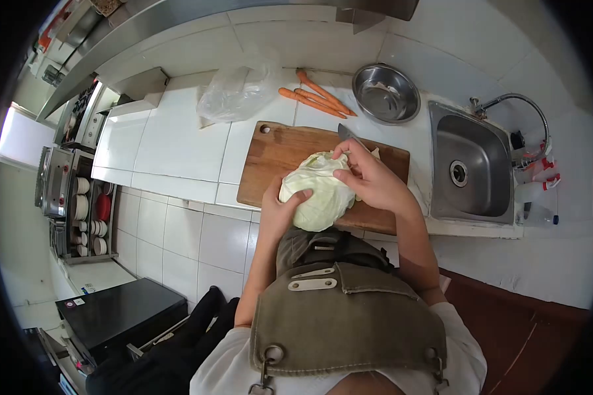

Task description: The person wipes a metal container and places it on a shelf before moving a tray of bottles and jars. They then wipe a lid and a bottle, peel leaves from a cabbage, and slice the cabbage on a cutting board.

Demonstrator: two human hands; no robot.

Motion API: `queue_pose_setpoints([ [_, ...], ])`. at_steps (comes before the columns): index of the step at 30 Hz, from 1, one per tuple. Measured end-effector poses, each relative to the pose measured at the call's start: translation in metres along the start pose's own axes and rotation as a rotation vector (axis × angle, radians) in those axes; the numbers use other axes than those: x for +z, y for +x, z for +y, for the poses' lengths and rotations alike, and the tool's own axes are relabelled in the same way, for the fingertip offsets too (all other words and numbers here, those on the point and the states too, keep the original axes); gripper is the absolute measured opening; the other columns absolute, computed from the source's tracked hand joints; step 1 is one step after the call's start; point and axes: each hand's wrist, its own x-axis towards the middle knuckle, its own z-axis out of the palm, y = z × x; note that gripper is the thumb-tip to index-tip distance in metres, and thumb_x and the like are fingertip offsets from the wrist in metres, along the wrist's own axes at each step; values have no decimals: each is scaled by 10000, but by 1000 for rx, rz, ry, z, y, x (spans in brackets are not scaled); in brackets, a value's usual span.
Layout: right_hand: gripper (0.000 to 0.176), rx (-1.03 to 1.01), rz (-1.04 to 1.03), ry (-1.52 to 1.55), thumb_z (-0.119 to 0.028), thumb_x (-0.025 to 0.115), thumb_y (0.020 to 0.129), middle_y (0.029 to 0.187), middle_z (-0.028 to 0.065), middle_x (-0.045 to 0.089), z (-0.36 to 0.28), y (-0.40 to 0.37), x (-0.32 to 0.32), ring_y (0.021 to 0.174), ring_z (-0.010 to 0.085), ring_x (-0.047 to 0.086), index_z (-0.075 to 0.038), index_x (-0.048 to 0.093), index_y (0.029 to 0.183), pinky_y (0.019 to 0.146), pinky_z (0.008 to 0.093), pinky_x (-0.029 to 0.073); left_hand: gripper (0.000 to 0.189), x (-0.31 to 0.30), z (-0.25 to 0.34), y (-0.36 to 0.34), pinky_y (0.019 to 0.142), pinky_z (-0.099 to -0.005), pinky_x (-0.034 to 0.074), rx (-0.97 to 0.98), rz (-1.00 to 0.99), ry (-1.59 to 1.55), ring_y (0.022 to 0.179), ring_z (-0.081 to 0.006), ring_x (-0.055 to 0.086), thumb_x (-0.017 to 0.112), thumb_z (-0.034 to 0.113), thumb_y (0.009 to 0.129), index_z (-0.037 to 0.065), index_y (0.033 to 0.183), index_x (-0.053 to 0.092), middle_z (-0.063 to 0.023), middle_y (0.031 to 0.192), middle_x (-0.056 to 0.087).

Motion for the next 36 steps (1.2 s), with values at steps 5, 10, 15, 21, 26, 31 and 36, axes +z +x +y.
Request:
queue_pose_setpoints([
  [5,128,152,-20,588,-97,536,938,935,-2,503,-9,6,2,769,90,547,-76,505,1060,687,241,475,537,-11,-1,13,950,-334,427,-256,-153,-139,1111,-201,552,546,400,894,0,1251,505,-158,1210,573],
  [10,274,150,49,759,-13,493,910,973,4,518,-19,0,-6,788,97,560,-44,509,1181,719,254,498,694,-11,-5,13,997,-369,413,-326,-258,-386,1221,-254,507,407,564,921,24,1357,444,-154,1336,516],
  [15,490,-24,-171,342,-12,561,826,1053,42,577,-16,-14,-21,819,100,565,-54,479,1308,745,238,495,687,-11,-4,18,955,-383,473,-333,-273,-522,1161,-276,564,416,550,918,9,1340,457,-182,1298,541],
  [21,407,-222,-34,-253,-111,696,797,981,52,553,-36,-29,-16,774,148,509,-151,630,1196,730,258,452,664,-17,5,22,916,-372,508,-358,-325,-569,1083,-277,614,440,534,914,-12,1288,501,-199,1221,587],
  [26,332,-436,94,-333,-183,744,780,1029,74,536,-23,-25,-9,887,196,486,-175,703,1110,811,304,432,604,-22,-8,26,896,-365,519,-459,-349,-689,1048,-261,629,476,493,922,-4,1262,526,-181,1202,605],
  [31,345,-667,53,-248,-210,747,775,1193,116,547,-25,-19,-2,1161,260,495,-187,705,1116,962,374,416,582,-19,-12,25,894,-356,521,-517,-450,-733,1023,-241,637,485,487,930,1,1247,537,-158,1190,616],
  [36,250,-555,-149,39,-150,703,794,1282,128,556,-12,-17,4,1209,284,503,-66,699,1029,1030,403,376,884,-22,-13,27,914,-339,513,-615,-493,-602,1107,-240,608,338,725,881,-6,1368,427,-175,1284,561],
])
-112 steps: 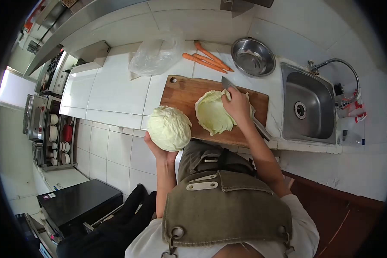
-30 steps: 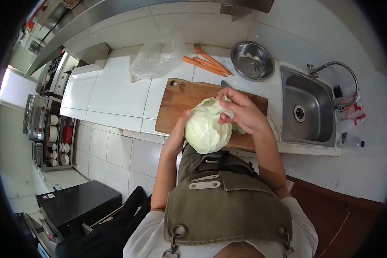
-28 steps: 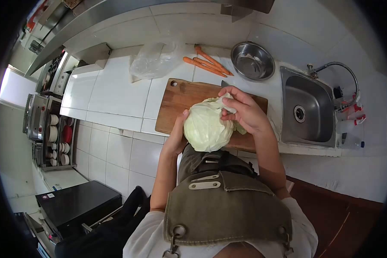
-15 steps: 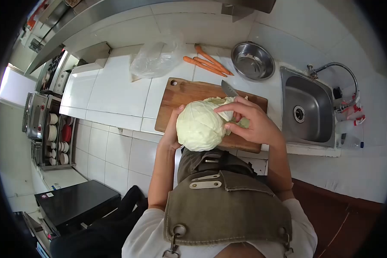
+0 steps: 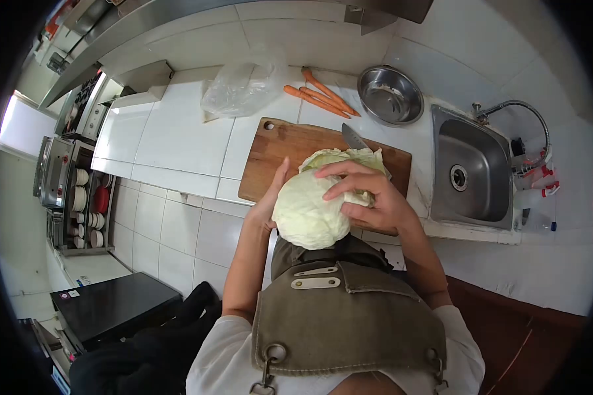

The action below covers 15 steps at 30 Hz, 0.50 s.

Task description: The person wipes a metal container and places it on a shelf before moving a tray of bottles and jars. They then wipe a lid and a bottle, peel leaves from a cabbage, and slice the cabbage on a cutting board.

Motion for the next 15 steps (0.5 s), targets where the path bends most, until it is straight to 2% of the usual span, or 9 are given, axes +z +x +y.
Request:
queue_pose_setpoints([
  [4,176,-18,126,81,-72,662,808,1223,116,590,16,-7,4,1166,264,540,-35,690,978,1009,381,398,1021,6,-3,-4,910,-367,522,0,32,-35,1166,-262,574,240,822,820,10,1433,329,-185,1354,500],
  [6,155,50,353,129,-9,633,821,1178,105,608,16,-9,10,1135,227,554,-29,686,965,968,340,424,1055,15,-6,-11,892,-411,535,102,-14,-96,1194,-295,551,197,849,796,25,1447,295,-192,1391,455],
  [7,121,87,440,78,4,629,842,1131,103,622,19,-10,14,1090,183,565,-14,676,953,927,302,439,1013,0,-13,-6,880,-447,541,142,-77,-129,1190,-323,547,310,816,811,29,1448,271,-189,1387,453],
  [8,121,88,446,77,4,629,842,1131,103,622,24,-10,20,1090,183,565,-14,676,953,927,302,439,1013,-6,-19,-2,880,-447,541,137,-78,-126,1190,-323,547,310,816,811,29,1448,271,-189,1387,453],
  [10,107,119,693,75,-44,650,862,1104,108,632,32,-9,28,1028,154,576,-6,673,959,886,279,450,959,-2,-28,3,880,-442,548,265,-162,137,1161,-323,565,455,746,819,30,1433,279,-185,1348,482],
  [11,107,119,695,73,-44,650,862,1104,108,632,34,-10,29,1028,154,576,-6,673,959,886,279,450,940,3,-31,5,877,-435,555,251,-170,-29,1138,-310,578,624,626,796,17,1422,276,-179,1313,500],
  [13,128,94,763,9,-88,659,880,996,85,659,37,-11,30,909,121,597,9,668,963,804,252,469,920,10,-35,1,881,-435,554,247,-173,-14,1139,-305,576,651,572,802,6,1420,271,-181,1315,496],
  [14,128,94,763,10,-88,659,880,996,85,659,36,-13,30,909,121,597,9,668,963,804,252,469,904,10,-36,0,886,-434,552,244,-174,1,1141,-300,575,678,517,808,-5,1419,266,-183,1316,491],
  [15,134,174,803,5,-96,657,886,935,66,661,35,-17,30,857,108,597,17,664,958,766,242,469,885,5,-34,-1,926,-419,530,194,-151,-7,1162,-287,560,716,404,812,-22,1425,240,-181,1329,475],
])
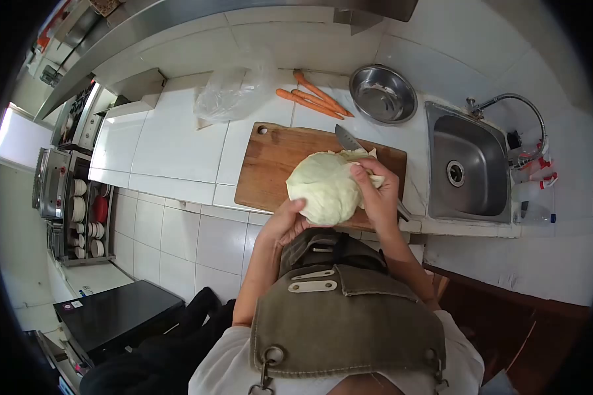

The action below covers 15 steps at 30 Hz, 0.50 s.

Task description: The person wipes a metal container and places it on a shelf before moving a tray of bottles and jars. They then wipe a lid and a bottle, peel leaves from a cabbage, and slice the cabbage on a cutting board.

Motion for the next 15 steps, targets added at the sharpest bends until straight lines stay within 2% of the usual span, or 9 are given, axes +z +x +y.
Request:
queue_pose_setpoints([
  [1,142,70,40,-33,-104,655,892,874,47,664,-1,-2,-2,805,95,596,24,661,953,729,231,470,885,-1,-1,-2,926,-419,530,-2,2,-2,1162,-287,560,716,404,812,-22,1425,240,-181,1329,475],
  [2,154,56,55,-43,-112,653,899,803,21,652,-3,-3,-3,750,78,588,36,643,941,696,223,463,942,-1,-1,-4,924,-413,534,-4,83,103,1154,-279,567,751,446,758,-27,1411,265,-176,1327,483],
  [3,154,59,52,-43,-112,653,899,803,21,652,-2,-4,-3,750,78,588,36,643,941,696,223,463,999,2,0,-6,922,-407,539,-5,165,208,1145,-270,574,787,488,704,-32,1397,290,-171,1324,491],
  [6,156,126,67,54,-122,656,899,828,16,652,-2,-5,-2,765,67,582,27,632,939,712,218,459,947,-1,-3,-6,955,-345,517,-3,132,139,1149,-228,573,776,454,734,-41,1385,300,-154,1313,503],
  [9,151,133,49,70,-122,667,886,855,36,645,-10,-2,-1,793,80,581,15,625,934,728,222,456,891,5,-4,-8,953,-337,510,60,158,198,1145,-220,572,752,437,769,-34,1383,309,-145,1291,515],
  [11,161,-111,-208,-144,-108,694,847,868,60,630,-24,4,-5,820,125,590,-6,647,962,745,242,465,884,15,5,-12,950,-335,509,37,158,240,1147,-218,567,740,439,783,-32,1388,300,-142,1295,508],
  [12,161,-108,-212,-142,-108,694,847,868,60,630,-33,7,-4,820,125,590,-6,647,962,745,242,465,877,17,8,-14,947,-334,507,12,155,282,1149,-216,563,727,440,797,-31,1394,290,-140,1300,500],
  [14,193,-295,-402,-360,-80,724,791,860,73,623,-47,12,-3,822,170,605,-11,666,962,758,278,472,867,15,10,-17,943,-335,499,-10,164,330,1155,-214,552,715,433,810,-25,1403,279,-136,1304,492],
  [15,193,-295,-403,-359,-80,724,791,860,73,623,-46,12,-3,822,170,605,-11,666,962,758,278,472,857,14,10,-18,939,-337,492,-31,168,381,1161,-213,541,703,426,822,-20,1412,269,-132,1308,484],
])
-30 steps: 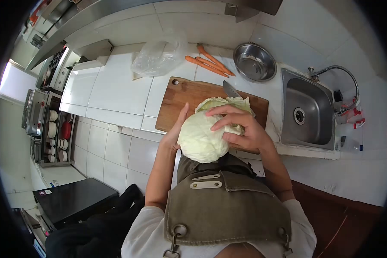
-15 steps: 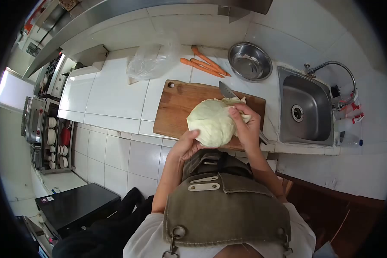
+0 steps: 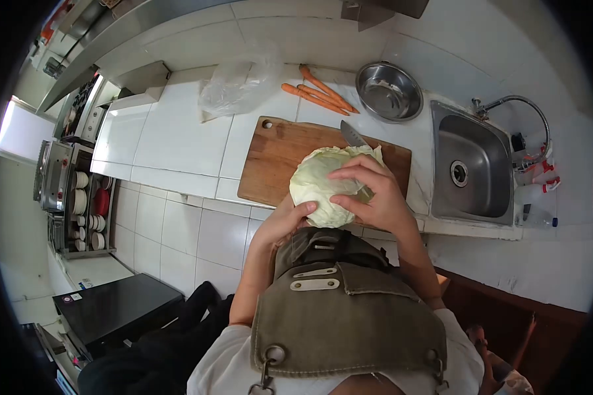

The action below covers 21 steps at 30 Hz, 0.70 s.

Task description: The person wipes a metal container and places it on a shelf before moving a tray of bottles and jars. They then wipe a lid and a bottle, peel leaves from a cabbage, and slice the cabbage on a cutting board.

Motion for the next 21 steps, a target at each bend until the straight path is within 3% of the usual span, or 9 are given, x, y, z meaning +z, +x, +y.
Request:
queue_pose_setpoints([
  [1,202,49,-54,28,-61,731,773,860,71,623,1,0,-1,816,182,609,-13,676,962,751,283,476,857,1,1,-1,939,-337,492,1,1,-2,1161,-213,541,703,426,822,-20,1412,269,-132,1308,484],
  [3,214,95,-112,57,-43,739,756,860,69,623,4,0,-2,809,193,613,-16,686,962,744,288,481,736,4,3,-3,809,-223,481,13,23,63,1064,-132,539,651,301,861,35,1429,265,-85,1274,502],
  [4,180,76,-126,81,-52,726,776,858,68,619,6,-1,-2,803,197,611,-16,682,946,725,297,486,736,4,3,-4,809,-223,481,15,26,61,1064,-132,539,651,301,861,35,1429,265,-85,1274,502],
  [7,120,72,-106,80,-52,695,808,853,68,616,9,-1,1,789,202,611,-9,658,913,709,307,491,765,5,6,-7,892,-261,460,-37,45,143,1123,-161,517,672,280,839,15,1428,261,-102,1302,485],
  [9,95,88,-67,54,-43,678,820,850,69,616,9,-1,2,781,203,612,0,637,895,712,308,491,818,15,16,-11,991,-305,401,99,-28,209,1194,-196,474,709,252,801,-11,1426,251,-127,1329,465],
  [12,73,147,-28,66,-23,615,868,837,93,614,8,-3,3,774,218,616,4,562,910,720,310,492,872,25,24,-15,1055,-335,335,155,-21,247,1245,-220,432,751,208,753,-32,1421,246,-148,1348,447],
  [17,79,271,106,53,-59,534,937,825,114,596,16,-10,9,700,202,579,-9,482,970,650,301,465,919,28,24,-12,1044,-334,348,268,-12,326,1230,-220,448,796,191,700,-33,1413,262,-154,1329,464],
  [21,128,339,186,196,-98,573,926,815,101,587,19,-11,15,669,188,551,-3,509,981,608,289,437,950,24,19,-11,1041,-338,351,226,-16,360,1226,-226,456,819,195,665,-33,1407,272,-160,1312,479],
])
